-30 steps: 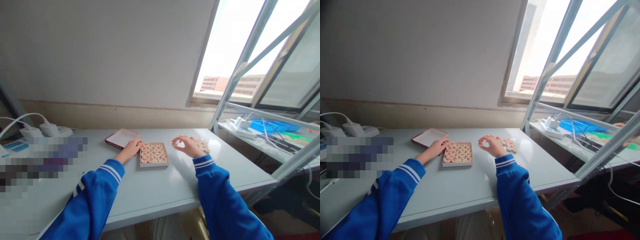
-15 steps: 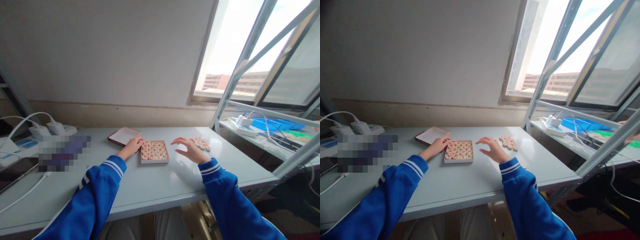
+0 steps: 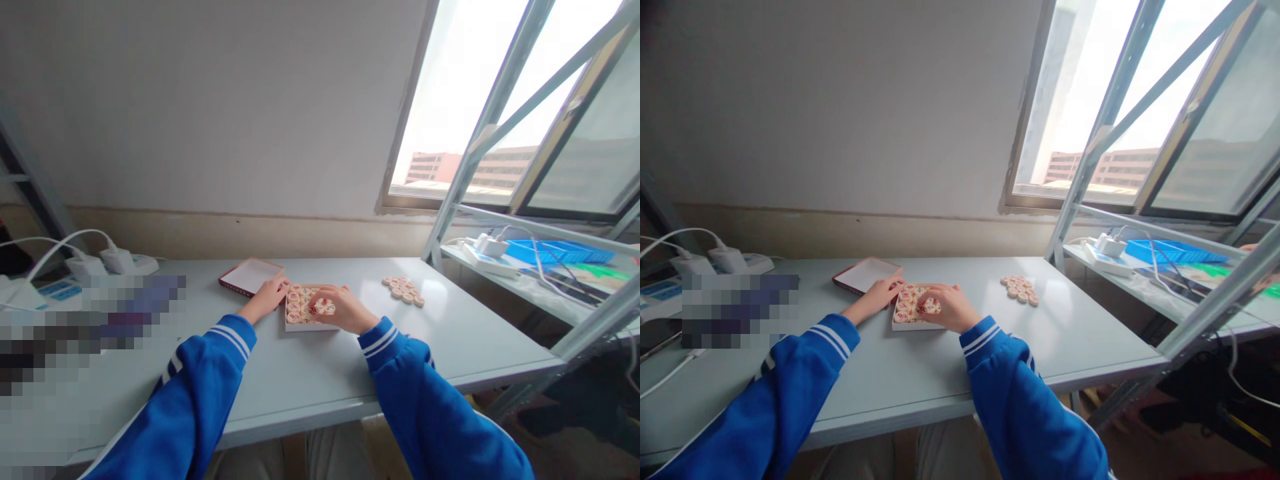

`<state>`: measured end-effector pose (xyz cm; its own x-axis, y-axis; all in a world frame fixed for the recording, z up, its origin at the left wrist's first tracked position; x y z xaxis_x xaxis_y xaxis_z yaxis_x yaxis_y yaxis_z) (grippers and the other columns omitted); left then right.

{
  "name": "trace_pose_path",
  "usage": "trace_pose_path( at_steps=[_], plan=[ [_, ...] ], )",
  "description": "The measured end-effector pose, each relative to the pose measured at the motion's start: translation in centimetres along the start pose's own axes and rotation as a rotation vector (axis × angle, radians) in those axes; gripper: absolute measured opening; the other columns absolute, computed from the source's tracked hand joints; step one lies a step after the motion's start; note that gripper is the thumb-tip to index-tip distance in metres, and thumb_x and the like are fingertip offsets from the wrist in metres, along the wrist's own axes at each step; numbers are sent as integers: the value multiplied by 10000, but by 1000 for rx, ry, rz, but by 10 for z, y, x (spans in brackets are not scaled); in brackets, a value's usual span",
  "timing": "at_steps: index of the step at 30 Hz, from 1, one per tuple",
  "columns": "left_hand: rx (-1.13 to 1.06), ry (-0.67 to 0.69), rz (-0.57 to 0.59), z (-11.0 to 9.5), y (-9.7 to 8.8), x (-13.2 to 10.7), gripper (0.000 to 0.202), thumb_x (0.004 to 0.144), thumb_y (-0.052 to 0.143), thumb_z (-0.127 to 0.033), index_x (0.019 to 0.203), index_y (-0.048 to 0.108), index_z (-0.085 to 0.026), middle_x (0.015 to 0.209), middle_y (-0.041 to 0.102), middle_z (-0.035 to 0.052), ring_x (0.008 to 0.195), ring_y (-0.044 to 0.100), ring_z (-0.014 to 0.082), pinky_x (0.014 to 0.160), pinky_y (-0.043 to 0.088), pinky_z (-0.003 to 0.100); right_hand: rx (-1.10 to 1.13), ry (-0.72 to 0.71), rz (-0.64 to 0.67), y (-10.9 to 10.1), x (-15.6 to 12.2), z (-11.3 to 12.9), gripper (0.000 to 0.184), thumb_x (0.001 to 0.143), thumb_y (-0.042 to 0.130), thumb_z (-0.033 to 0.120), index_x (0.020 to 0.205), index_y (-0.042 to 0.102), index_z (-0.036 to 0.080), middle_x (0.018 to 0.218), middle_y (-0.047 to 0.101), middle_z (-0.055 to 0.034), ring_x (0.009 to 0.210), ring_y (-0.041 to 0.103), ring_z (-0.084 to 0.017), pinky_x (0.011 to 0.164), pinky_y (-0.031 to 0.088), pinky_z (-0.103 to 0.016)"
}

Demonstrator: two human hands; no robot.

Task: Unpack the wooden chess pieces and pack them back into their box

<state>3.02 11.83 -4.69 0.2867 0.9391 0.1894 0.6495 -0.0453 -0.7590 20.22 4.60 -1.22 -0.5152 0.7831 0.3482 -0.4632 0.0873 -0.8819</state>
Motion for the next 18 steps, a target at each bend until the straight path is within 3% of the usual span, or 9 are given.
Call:
trace_pose_path(
  at_steps=[3, 7, 9, 12, 15, 18],
  plan=[
    [-16, -17, 4, -1, 0, -1, 279, 789, 377, -259, 913, 587, -123, 544, 545, -2, 432, 454, 113, 486, 357, 219, -24, 43, -61, -21, -14, -18, 211, 737, 570, 415, 823, 618, 228, 883, 629, -20, 837, 541, -156, 738, 351, -293],
    [-29, -14, 10, -2, -1, -2, 274, 792, 358, -265, 887, 582, -137, 637, 596, 23, 508, 513, 128, 526, 389, 223, -194, 187, -100, -49, -51, -66, 207, 753, 523, 412, 793, 626, 237, 845, 618, -25, 814, 537, -159, 763, 358, -313],
    [-22, 11, -7, -4, -2, -1, 263, 789, 356, -258, 843, 584, -141, 755, 627, 53, 619, 557, 143, 593, 408, 229, -346, 318, -117, -60, -70, -92, 174, 735, 524, 374, 759, 631, 238, 917, 622, -43, 906, 524, -204, 781, 341, -358],
    [-28, 36, -24, -5, -2, -1, 248, 781, 364, -251, 811, 583, -141, 874, 634, 80, 724, 575, 160, 666, 412, 239, -446, 449, -77, -68, -89, -116, 190, 721, 506, 298, 859, 627, 250, 1018, 613, -57, 937, 519, -236, 732, 335, -370],
    [-57, 31, -32, -4, -2, -1, 247, 775, 367, -248, 828, 583, -143, 840, 639, 76, 711, 575, 169, 641, 411, 246, -450, 430, -126, -71, -86, -110, 254, 715, 500, 230, 946, 600, 265, 1025, 611, -43, 918, 523, -220, 737, 319, -364],
    [-75, 35, -43, -3, -2, -1, 232, 767, 382, -251, 808, 585, -147, 792, 638, 66, 689, 568, 170, 617, 406, 244, -409, 322, -162, -60, -58, -82, 236, 759, 466, 185, 937, 603, 259, 922, 625, -32, 874, 523, -189, 760, 304, -352]
  ],
)
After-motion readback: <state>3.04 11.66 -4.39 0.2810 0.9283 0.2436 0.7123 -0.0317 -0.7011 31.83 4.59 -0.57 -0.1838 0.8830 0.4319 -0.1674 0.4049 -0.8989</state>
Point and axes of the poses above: each hand's wrist, its own x-axis towards the middle knuckle, its own y-axis out of the palm, z = x × y, the point moved 3 cm from there along x, towards the middle knuckle
